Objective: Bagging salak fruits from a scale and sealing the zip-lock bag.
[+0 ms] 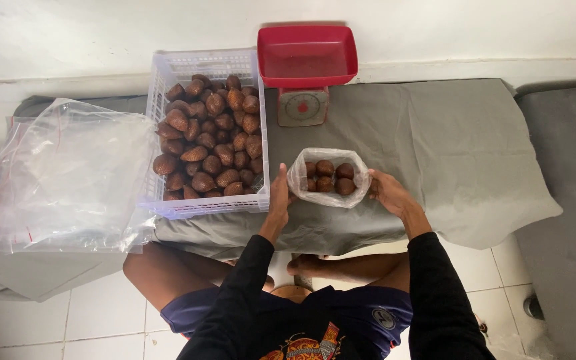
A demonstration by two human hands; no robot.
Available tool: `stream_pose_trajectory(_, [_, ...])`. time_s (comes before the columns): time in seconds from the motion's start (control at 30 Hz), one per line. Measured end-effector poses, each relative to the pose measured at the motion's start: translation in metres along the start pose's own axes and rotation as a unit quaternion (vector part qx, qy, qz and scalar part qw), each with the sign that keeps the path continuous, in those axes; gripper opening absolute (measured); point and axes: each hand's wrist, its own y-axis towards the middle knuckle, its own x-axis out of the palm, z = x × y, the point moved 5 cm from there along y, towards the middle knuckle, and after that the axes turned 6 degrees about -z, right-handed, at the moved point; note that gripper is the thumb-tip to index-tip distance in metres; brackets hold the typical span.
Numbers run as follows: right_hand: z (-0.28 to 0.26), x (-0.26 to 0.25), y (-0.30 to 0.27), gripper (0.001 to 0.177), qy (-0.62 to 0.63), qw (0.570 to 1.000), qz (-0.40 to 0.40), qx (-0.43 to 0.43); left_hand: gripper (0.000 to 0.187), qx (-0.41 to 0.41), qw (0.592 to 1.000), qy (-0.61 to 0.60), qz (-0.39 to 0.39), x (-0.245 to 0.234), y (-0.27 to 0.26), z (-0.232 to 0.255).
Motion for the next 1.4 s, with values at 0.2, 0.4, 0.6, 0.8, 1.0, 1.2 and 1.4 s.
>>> stream_pose_trajectory(0.2, [-0.016, 0.003, -0.02, 0.026, 0.082, 0.995, -0.037, -0.032, 0.028, 0.021, 0.995, -0.089, -0.04, -0.012, 0.049, -0.043])
stream_pose_trajectory(0.4, [-0.009, -0.004, -0.015, 0.026, 0.068, 0.995, -0.069, -0.004, 0.033, 0.0, 0.989, -0.108, -0.106, -0.018, 0.063, -0.061])
stream_pose_trajectory(0.6, [-0.023, 0.003, -0.019, 0.026, -0.043, 0.999, -0.01, -0.017, 0.031, 0.073, 0.996, -0.017, -0.057, -0.003, 0.045, -0.03])
stream_pose_trajectory(0.8, [-0.034, -0.007, -0.024, 0.025, -0.138, 0.987, 0.054, -0.061, 0.025, 0.142, 0.982, 0.12, -0.035, -0.01, 0.047, -0.022])
stream_pose_trajectory(1.0, [-0.032, -0.03, -0.021, 0.029, -0.218, 0.967, 0.097, -0.093, 0.019, 0.247, 0.907, 0.34, 0.023, -0.008, 0.037, -0.006])
stream_pose_trajectory(1.2, [-0.036, -0.043, -0.036, 0.018, -0.298, 0.924, 0.158, -0.179, 0.012, 0.34, 0.834, 0.432, 0.052, 0.018, -0.009, 0.025])
stream_pose_trajectory(1.4, [-0.023, -0.066, -0.045, 0.021, -0.328, 0.889, 0.213, -0.239, 0.019, 0.363, 0.812, 0.453, 0.058, 0.032, -0.028, 0.036])
